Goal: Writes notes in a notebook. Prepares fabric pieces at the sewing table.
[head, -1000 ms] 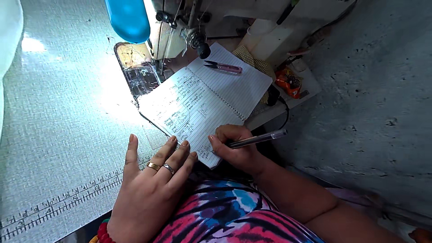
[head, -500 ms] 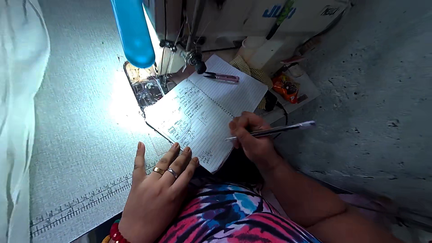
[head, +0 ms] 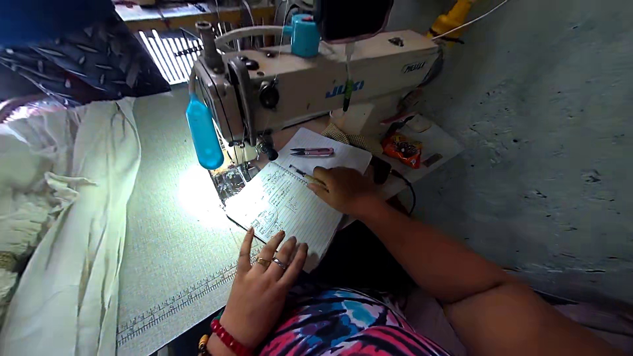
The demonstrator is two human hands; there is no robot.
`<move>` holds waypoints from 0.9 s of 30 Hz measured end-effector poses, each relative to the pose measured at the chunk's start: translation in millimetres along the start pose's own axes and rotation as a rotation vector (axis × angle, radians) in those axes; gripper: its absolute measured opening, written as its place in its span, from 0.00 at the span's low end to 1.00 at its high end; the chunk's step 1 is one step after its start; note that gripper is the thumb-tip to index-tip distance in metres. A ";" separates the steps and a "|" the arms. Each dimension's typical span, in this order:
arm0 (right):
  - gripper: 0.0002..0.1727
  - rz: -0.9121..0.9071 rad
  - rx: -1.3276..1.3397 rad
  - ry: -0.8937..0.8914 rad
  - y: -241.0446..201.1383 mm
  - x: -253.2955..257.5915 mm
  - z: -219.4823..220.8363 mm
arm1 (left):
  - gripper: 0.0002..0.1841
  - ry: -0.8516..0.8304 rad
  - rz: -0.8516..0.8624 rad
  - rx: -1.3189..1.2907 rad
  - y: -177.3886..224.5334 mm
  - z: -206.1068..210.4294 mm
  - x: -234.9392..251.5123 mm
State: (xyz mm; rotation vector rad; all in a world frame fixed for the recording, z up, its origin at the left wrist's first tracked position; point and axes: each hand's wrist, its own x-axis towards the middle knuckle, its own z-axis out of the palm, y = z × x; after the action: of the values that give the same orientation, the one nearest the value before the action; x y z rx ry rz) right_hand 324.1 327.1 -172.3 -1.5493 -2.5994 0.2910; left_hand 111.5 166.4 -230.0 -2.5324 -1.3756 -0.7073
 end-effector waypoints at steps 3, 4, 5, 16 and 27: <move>0.20 0.022 0.024 -0.071 -7.1 2.7 7.5 | 0.20 -0.010 0.042 0.050 2.0 8.2 8.3; 0.20 0.021 0.017 -0.087 -8.7 2.2 9.0 | 0.19 0.009 0.051 0.060 1.6 9.7 8.9; 0.20 0.022 0.016 -0.101 -9.3 1.5 9.3 | 0.15 0.045 0.059 0.063 0.6 10.7 7.1; 0.17 -0.058 0.074 0.138 5.5 2.3 25.7 | 0.09 0.217 0.057 0.065 -5.0 9.7 -21.8; 0.11 -0.204 -0.125 0.182 50.1 59.1 9.6 | 0.10 0.233 0.047 0.099 1.3 14.8 -9.3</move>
State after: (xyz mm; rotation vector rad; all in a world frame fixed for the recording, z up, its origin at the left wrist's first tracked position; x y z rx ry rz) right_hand 337.2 401.3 -193.1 -1.2615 -2.6444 -0.0295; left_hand 113.1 164.1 -247.3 -2.3141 -1.2371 -0.8711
